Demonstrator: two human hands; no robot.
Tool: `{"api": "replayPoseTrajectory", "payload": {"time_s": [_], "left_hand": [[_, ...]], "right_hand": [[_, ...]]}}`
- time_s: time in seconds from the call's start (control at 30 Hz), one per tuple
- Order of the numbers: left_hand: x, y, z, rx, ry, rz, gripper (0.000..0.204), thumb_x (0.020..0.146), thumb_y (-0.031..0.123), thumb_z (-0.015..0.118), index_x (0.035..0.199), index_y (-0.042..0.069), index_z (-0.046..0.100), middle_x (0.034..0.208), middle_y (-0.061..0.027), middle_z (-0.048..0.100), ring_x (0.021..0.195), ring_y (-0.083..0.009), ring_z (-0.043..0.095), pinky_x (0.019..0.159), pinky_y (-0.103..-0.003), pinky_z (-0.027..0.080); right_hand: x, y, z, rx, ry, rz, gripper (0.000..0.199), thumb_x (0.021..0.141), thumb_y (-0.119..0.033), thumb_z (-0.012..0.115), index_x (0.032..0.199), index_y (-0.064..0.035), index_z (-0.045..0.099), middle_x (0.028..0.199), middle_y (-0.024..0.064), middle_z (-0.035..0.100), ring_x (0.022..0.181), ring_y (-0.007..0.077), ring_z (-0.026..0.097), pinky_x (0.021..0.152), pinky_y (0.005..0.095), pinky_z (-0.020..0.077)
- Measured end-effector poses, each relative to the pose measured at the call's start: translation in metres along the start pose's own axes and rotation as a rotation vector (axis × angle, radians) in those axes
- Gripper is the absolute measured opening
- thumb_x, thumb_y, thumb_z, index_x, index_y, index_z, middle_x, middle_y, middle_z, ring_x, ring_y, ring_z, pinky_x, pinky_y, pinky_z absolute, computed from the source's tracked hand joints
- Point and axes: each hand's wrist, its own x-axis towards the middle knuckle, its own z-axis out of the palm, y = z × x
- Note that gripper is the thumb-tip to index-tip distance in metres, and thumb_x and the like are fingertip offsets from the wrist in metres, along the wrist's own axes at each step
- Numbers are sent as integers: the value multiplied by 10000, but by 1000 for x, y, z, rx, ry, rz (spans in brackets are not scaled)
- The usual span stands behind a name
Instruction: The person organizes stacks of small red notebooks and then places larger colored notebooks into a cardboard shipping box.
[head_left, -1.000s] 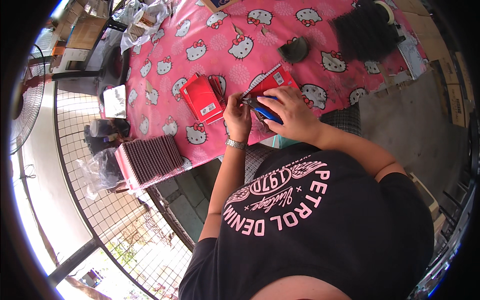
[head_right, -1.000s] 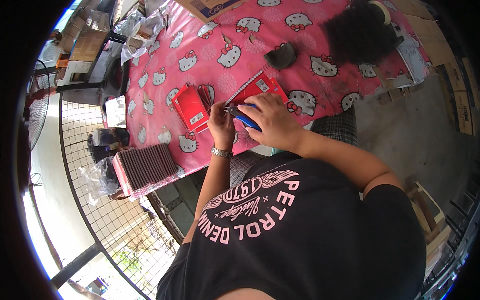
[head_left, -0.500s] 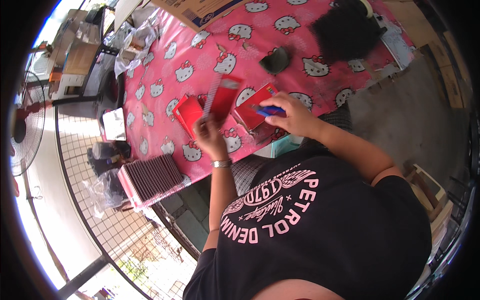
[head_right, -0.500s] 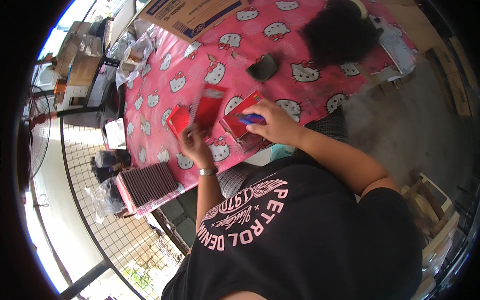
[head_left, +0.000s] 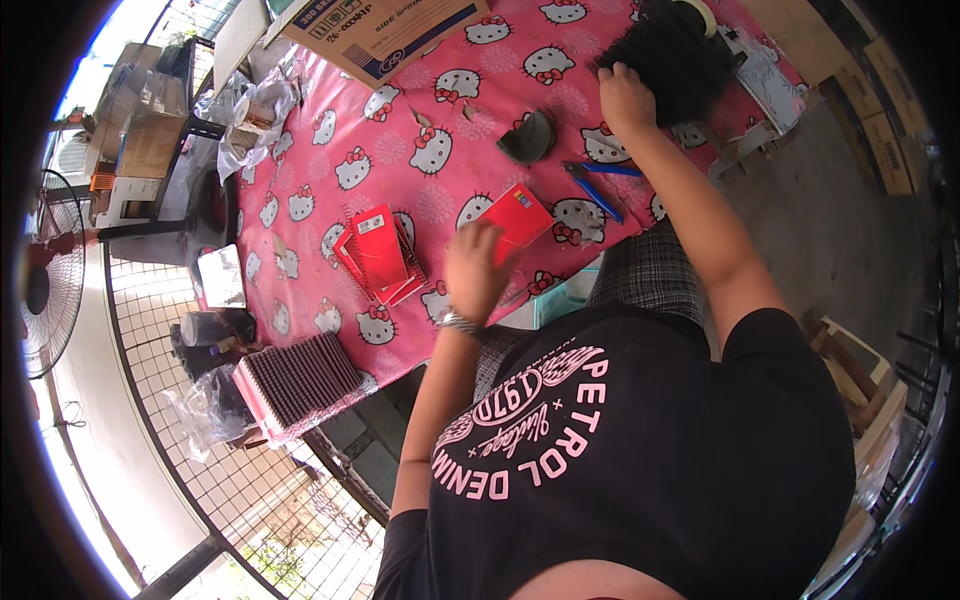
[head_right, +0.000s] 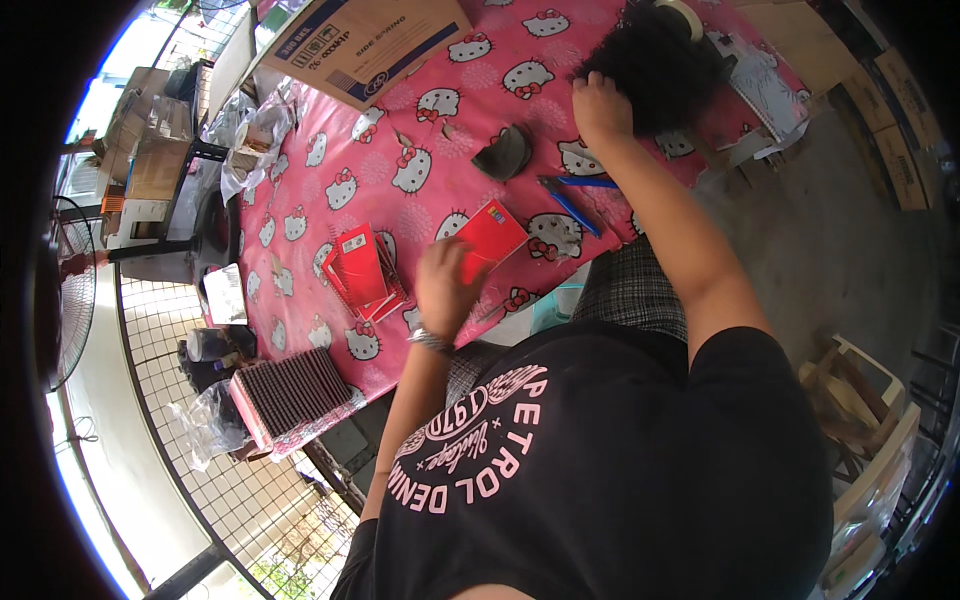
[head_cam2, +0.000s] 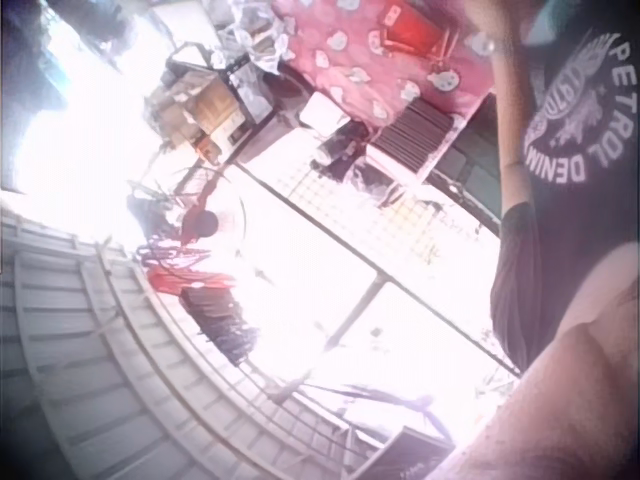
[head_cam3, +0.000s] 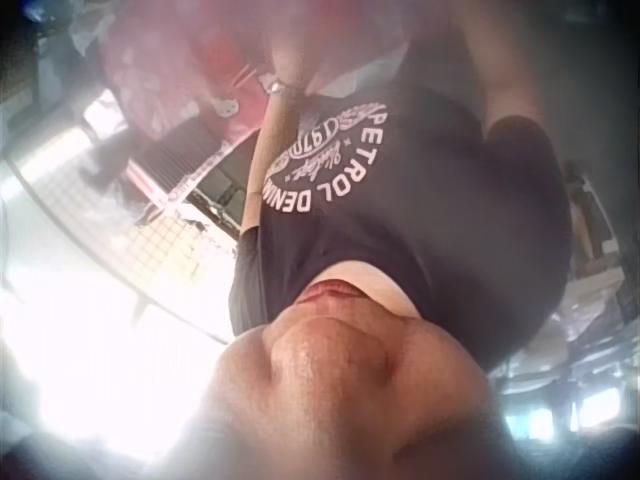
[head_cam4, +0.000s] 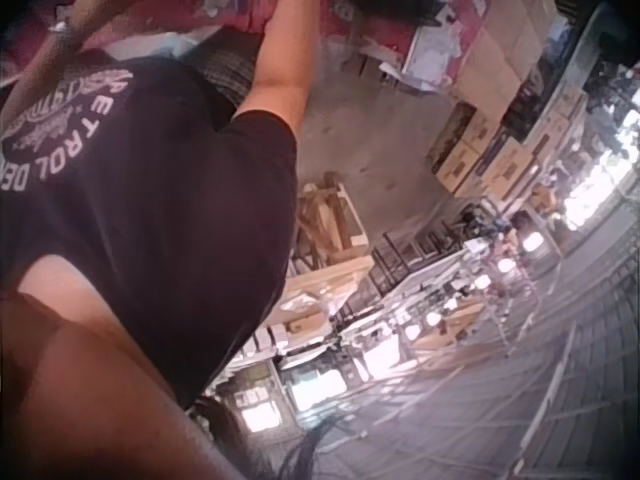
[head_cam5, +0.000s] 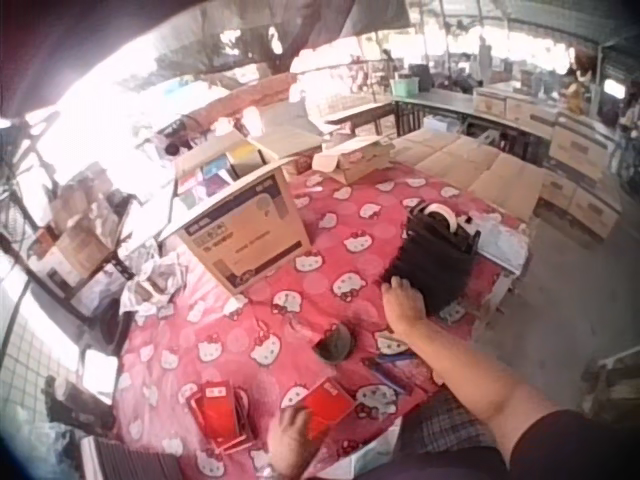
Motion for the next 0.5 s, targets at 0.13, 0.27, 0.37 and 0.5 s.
{"api": "replayPoseTrajectory", "payload": {"time_s": [0.13,0.27,0.37,0.5], "left_hand": [[-12,8,26,130,-105,5,314,771,144,692,1067,91,599,1053,-102,615,986,-300,600,828,-425,505],[-9,11,-1,-21,-230,17,285,797,105,636,1077,85,588,1003,-121,630,957,-303,605,780,-423,513],[-1,2,-28,19,-165,42,264,815,74,595,1078,72,572,963,-134,633,946,-326,600,817,-435,491],[6,-4,-21,152,-14,7,232,818,64,566,1050,64,572,956,-130,634,963,-335,585,940,-477,403]], "right_hand": [[7,0,2,-47,7,-55,167,891,-161,516,941,-70,647,1002,111,631,942,273,642,756,402,563],[6,2,2,-40,-49,-42,154,878,-150,527,931,-73,649,983,123,643,948,278,649,758,410,563],[8,1,-12,33,-46,-57,161,859,-123,565,989,-84,651,972,130,642,945,293,647,778,419,554],[-14,-24,-41,501,-14,-195,281,836,-70,623,1108,-110,680,951,122,632,893,298,638,798,402,527]]}}
